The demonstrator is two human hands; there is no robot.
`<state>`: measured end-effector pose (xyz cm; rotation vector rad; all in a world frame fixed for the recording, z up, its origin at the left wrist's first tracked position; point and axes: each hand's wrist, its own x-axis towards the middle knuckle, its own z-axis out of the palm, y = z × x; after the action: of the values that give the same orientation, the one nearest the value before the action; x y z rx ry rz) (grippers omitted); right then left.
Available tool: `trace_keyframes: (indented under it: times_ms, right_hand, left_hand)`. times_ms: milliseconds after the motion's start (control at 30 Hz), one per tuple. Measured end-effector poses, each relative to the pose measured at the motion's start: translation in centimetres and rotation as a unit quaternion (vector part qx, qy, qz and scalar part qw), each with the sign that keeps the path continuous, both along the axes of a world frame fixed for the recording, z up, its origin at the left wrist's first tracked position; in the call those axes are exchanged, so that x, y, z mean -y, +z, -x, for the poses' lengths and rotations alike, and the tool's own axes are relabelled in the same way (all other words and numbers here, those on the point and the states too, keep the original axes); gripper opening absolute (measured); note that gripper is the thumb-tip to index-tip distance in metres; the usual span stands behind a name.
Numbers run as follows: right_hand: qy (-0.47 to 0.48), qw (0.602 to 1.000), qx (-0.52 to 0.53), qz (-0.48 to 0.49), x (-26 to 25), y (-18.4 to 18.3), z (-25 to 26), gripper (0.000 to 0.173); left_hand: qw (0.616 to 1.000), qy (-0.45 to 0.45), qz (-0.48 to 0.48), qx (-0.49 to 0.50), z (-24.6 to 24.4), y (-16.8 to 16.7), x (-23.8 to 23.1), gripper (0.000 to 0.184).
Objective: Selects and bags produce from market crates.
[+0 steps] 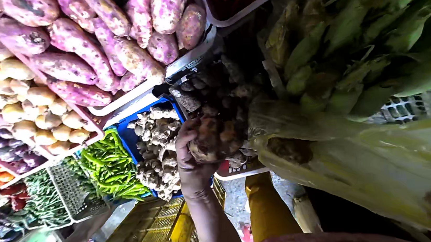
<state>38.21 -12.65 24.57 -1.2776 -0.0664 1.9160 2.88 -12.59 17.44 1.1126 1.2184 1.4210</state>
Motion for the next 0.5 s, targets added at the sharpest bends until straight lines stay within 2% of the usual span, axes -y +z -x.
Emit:
trace_keyframes:
  times_ms: [100, 200, 267, 333, 433, 500]
  right_hand:
    - [0.067, 0.995, -0.033, -0.07, 0.6, -1.1, -1.8, 0.018]
    - [0.058, 0.998, 0.009, -0.005, -0.1, 0.3, -0.4, 0.009]
    - [0.05, 0.999, 0.013, 0.009, -0.6, 1.0, 0.5, 0.009]
    - [0.035, 0.999, 0.025, 0.019, -0.7, 1.3, 1.2, 0.018]
    - [0.024, 0.999, 0.039, 0.003, -1.0, 1.0, 1.9, 0.022]
    - [0.024, 0.999, 0.035, -0.001, -1.2, 0.9, 1.9, 0.021]
  left_hand:
    - [1.0, -0.004, -0.001, -0.003, -0.2, 1.1, 0.7, 0.051]
    - [0.996, -0.062, 0.047, -0.033, -1.7, 1.7, 1.4, 0.063]
    - [0.987, -0.125, 0.088, 0.051, -3.6, 1.3, 1.8, 0.073]
    - [0.962, -0.165, 0.151, 0.157, -6.1, 0.6, 2.8, 0.078]
    - [0.94, -0.174, 0.217, 0.199, -8.9, -0.2, 3.8, 0.071]
    - [0.931, -0.114, 0.275, 0.212, -10.6, -0.4, 5.1, 0.056]
